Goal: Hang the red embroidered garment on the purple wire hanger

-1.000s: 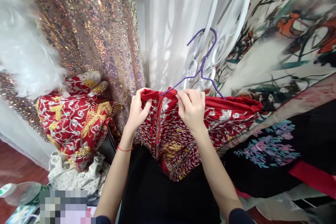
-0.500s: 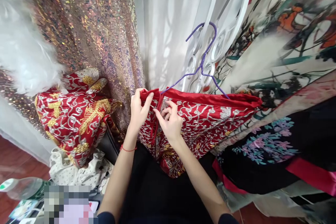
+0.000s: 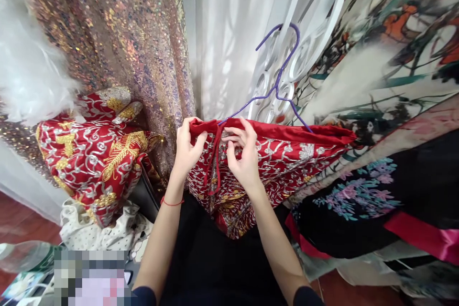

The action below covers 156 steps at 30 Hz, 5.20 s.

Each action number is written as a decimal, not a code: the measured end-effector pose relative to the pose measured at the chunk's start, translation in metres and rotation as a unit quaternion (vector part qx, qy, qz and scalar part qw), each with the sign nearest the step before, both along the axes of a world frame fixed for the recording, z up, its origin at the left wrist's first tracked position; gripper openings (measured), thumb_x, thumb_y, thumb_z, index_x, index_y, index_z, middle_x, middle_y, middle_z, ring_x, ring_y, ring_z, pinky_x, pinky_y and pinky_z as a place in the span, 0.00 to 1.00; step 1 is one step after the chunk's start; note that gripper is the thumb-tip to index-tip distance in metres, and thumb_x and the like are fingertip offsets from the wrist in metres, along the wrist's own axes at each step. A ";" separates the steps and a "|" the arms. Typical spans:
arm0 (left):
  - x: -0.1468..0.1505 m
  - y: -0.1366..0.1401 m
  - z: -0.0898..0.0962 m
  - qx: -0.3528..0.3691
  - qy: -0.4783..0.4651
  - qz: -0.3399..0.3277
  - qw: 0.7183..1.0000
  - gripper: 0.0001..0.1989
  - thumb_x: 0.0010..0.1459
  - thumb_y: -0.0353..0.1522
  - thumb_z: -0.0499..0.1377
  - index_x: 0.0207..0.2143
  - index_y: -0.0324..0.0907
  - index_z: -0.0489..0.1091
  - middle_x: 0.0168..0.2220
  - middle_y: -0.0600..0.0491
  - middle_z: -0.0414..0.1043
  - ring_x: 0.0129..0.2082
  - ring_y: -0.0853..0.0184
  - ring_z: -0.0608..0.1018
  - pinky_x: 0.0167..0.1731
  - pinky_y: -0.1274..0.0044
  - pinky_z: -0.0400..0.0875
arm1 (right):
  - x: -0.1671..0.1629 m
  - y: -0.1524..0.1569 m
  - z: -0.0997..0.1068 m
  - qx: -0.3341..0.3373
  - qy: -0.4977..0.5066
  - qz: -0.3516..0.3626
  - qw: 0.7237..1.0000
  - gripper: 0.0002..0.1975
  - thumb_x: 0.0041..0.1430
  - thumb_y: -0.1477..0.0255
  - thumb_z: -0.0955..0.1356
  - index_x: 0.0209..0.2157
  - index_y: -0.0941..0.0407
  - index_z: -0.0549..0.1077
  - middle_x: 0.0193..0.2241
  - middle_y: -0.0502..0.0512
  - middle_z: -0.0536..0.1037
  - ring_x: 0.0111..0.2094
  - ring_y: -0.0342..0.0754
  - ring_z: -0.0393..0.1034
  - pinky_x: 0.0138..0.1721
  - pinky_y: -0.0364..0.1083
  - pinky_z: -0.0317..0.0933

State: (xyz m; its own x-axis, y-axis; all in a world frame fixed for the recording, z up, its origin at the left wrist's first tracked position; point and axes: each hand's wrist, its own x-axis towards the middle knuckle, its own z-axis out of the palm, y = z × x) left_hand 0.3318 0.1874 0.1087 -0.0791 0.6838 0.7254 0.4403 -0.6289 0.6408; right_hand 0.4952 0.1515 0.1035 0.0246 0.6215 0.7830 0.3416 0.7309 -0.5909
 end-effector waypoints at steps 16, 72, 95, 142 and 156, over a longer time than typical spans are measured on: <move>0.003 -0.008 0.003 0.006 0.018 0.035 0.999 0.18 0.55 0.36 0.66 0.45 0.45 0.64 0.43 0.52 0.73 0.43 0.63 0.75 0.49 0.69 0.66 | -0.035 -0.011 -0.024 -0.188 0.000 -0.097 0.977 0.11 0.64 0.65 0.63 0.42 0.55 0.72 0.18 0.44 0.72 0.18 0.42 0.68 0.27 0.41 0.61; 0.024 -0.041 -0.055 -0.070 0.120 0.066 0.988 0.10 0.65 0.35 0.52 0.31 0.43 0.67 0.30 0.53 0.71 0.29 0.69 0.72 0.31 0.79 0.64 | -0.055 -0.012 0.021 -0.244 0.420 0.142 0.862 0.15 0.53 0.60 0.74 0.27 0.57 0.72 0.16 0.42 0.68 0.13 0.33 0.53 0.13 0.37 0.46; 0.005 -0.097 -0.043 -0.183 0.043 -0.096 0.977 0.23 0.67 0.38 0.54 0.62 0.42 0.66 0.57 0.46 0.74 0.55 0.60 0.77 0.58 0.69 0.69 | -0.020 -0.007 0.004 -0.410 0.218 0.328 0.823 0.20 0.57 0.54 0.70 0.40 0.56 0.72 0.16 0.43 0.72 0.12 0.36 0.62 0.11 0.36 0.43; -0.003 -0.071 -0.041 -0.136 0.109 0.077 0.982 0.10 0.66 0.37 0.55 0.40 0.44 0.74 0.36 0.53 0.79 0.33 0.67 0.79 0.39 0.76 0.69 | -0.034 -0.020 -0.046 -0.303 0.157 0.121 0.932 0.12 0.68 0.61 0.60 0.38 0.53 0.69 0.17 0.43 0.67 0.17 0.40 0.59 0.22 0.40 0.53; 0.026 -0.058 -0.036 -0.156 -0.206 -0.035 0.965 0.13 0.63 0.39 0.58 0.47 0.44 0.65 0.46 0.49 0.75 0.41 0.68 0.81 0.32 0.81 0.75 | -0.036 -0.025 -0.035 -0.373 0.248 0.219 0.867 0.14 0.61 0.62 0.64 0.45 0.54 0.70 0.18 0.41 0.70 0.12 0.38 0.61 0.14 0.37 0.53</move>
State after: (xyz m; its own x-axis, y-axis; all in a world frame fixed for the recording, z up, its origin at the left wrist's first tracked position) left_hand 0.3576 0.1295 0.0722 -0.2624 0.8780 0.4003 0.0707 -0.3962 0.9154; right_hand 0.4593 0.1263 0.0686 -0.1222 0.9852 0.1198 -0.3038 0.0778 -0.9496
